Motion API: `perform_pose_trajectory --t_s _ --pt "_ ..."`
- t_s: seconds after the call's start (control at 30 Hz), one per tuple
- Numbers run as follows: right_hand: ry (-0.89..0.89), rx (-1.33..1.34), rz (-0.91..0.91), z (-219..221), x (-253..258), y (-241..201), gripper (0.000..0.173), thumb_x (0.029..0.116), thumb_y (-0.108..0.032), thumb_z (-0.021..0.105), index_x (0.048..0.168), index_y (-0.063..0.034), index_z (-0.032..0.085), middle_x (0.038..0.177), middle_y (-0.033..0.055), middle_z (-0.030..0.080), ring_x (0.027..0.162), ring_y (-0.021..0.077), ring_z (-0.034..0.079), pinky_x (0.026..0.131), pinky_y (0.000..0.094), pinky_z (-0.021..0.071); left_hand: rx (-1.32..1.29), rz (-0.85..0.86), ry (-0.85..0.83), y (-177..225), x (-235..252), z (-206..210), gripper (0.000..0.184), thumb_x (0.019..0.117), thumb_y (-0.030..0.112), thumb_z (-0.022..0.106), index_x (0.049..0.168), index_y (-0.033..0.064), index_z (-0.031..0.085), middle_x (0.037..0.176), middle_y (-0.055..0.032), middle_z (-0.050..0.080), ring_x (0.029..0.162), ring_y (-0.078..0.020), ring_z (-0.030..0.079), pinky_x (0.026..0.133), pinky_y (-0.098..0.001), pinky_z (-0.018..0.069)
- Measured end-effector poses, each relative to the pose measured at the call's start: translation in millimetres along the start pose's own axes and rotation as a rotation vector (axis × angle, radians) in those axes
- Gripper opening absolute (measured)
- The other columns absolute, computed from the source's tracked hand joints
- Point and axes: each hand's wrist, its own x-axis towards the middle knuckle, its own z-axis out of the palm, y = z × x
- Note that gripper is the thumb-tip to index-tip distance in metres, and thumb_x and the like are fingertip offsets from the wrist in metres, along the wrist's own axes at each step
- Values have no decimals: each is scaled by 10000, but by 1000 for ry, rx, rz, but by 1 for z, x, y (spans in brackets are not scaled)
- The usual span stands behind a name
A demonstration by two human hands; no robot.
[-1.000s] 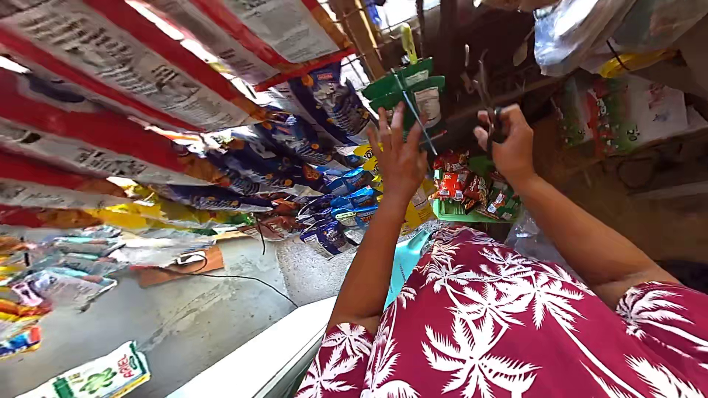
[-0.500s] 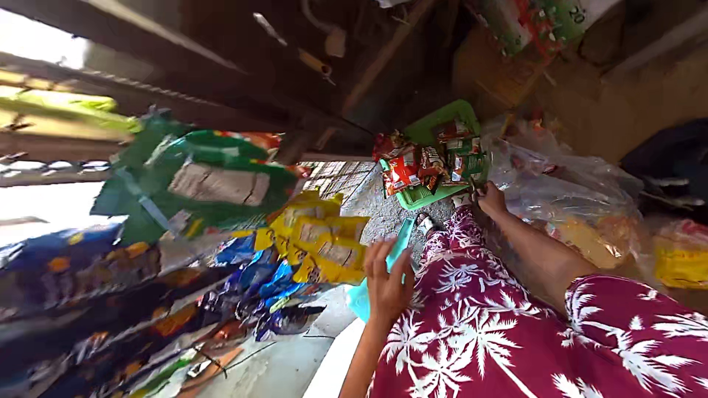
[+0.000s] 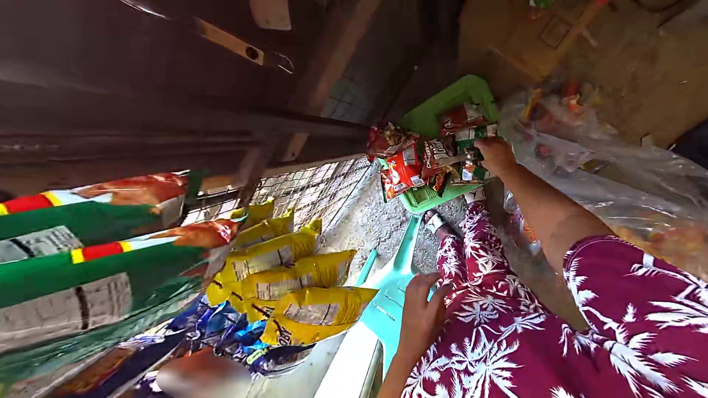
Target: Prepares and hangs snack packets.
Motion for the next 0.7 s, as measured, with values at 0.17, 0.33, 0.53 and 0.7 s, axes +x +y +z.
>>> perform_pose_trajectory --t_s 0.17,0.33,0.53,0.7 --pt "-159 8 20 -7 25 -9 453 867 -28 748 1299 -15 611 1159 325 668 1104 559 623 939 726 453 -11 -26 -14 4 3 8 256 936 44 568 1131 86 728 1205 -133 711 1123 -280 682 1027 -434 519" --pt "-174 94 88 -9 34 -10 435 924 -3 689 1345 3 585 1215 324 650 1166 551 598 964 723 444 -25 -20 1 2 6 10 280 926 36 565 1155 62 726 1189 -127 715 1088 -249 682 984 -362 534" --pt "-139 71 77 -18 26 -3 352 893 -36 735 1225 27 636 1176 327 650 1140 547 605 933 706 467 -62 -16 -27 -1 5 18 287 925 40 551 1149 52 730 1172 -112 721 1077 -241 682 987 -369 526" --pt "-145 47 66 -21 12 0 461 858 -42 762 1291 -3 608 1152 331 659 1103 552 623 900 719 478 -104 -14 -49 7 7 16 270 915 15 556 1115 41 736 1124 -107 735 1052 -239 692 973 -385 534"
